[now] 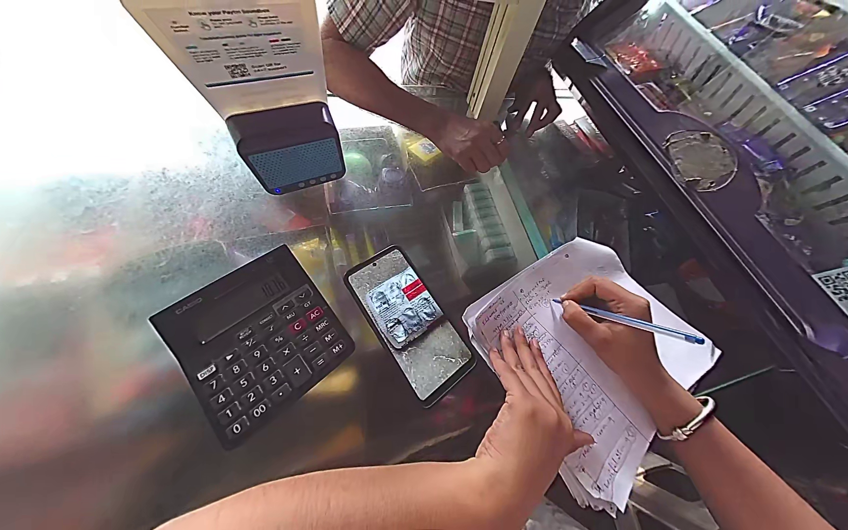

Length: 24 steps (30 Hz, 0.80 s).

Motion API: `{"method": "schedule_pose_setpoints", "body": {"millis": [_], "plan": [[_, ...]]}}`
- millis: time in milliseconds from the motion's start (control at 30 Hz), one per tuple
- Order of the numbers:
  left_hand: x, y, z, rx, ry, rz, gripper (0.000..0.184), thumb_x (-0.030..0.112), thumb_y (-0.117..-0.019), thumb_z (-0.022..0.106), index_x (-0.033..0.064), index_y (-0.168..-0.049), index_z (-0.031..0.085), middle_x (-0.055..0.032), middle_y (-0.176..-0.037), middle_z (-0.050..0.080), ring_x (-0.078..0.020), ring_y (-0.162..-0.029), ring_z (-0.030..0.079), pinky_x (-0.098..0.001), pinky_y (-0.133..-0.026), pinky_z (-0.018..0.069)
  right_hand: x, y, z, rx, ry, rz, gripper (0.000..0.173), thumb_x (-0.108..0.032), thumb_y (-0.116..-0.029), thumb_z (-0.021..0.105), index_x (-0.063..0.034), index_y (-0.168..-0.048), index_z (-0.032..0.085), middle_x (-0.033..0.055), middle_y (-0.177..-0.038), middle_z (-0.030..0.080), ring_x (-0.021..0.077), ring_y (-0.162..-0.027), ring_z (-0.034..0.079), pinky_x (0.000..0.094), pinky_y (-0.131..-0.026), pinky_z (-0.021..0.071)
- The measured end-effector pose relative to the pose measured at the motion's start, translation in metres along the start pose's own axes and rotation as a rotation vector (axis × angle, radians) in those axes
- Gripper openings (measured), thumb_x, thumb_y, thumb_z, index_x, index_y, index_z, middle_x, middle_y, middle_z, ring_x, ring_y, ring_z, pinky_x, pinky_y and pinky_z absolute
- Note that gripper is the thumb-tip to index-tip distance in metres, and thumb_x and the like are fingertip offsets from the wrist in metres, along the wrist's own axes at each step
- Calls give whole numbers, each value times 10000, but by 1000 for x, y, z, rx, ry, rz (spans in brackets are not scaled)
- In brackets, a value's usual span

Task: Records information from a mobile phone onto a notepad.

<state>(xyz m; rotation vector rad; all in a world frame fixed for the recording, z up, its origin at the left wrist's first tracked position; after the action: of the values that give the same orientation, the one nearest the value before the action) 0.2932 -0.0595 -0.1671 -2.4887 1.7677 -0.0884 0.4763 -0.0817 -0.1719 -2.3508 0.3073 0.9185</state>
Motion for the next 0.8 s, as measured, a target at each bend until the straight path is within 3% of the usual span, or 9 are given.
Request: {"method": "schedule_pose_setpoints", "body": {"millis": [233,400,500,800], "plan": [[-4,-2,-8,-156,104,18,1017,672,-953,434,-243,-1397,419,-424,-1435,458,-526,-1337,505,-616,-1002,461,-5,1,1,-25,10,2,141,-164,-831,632,-30,-790,653,-71,-743,630,-116,-671,552,51,-615,446],[-8,-4,-17,-308,243,24,965,590,-1005,430,-244,-1467,281,-449,-1524,299,-569,-1423,359,-659,-1068,369,-9,0,1,9,34,30,126,-151,-825,626,-34,-787,653,-81,-746,630,-129,-684,556,41,-628,448],[-8,-4,-17,-317,243,23,963,588,-1006,428,-243,-1469,277,-451,-1523,297,-573,-1424,353,-660,-1069,367,-9,0,1,16,40,42,132,-154,-832,626,-32,-793,658,-79,-752,637,-127,-691,561,45,-635,450],[-1,2,-1,-3,20,10,1037,709,-921,442,-233,-1353,487,-402,-1369,539,-508,-1265,578,-597,-932,510,-4,-1,0,47,38,26,117,-134,-833,632,-31,-785,661,-69,-736,630,-111,-668,559,56,-612,452]]}}
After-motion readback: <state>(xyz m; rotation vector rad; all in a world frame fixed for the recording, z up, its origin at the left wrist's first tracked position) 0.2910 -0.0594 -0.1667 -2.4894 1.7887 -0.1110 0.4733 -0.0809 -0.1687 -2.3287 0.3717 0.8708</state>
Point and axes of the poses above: each hand's wrist, its own y-axis away from the middle knuckle, its own z-axis out of the palm, x = y × z, the point moved 2 cm from there along -y, towards the middle knuckle
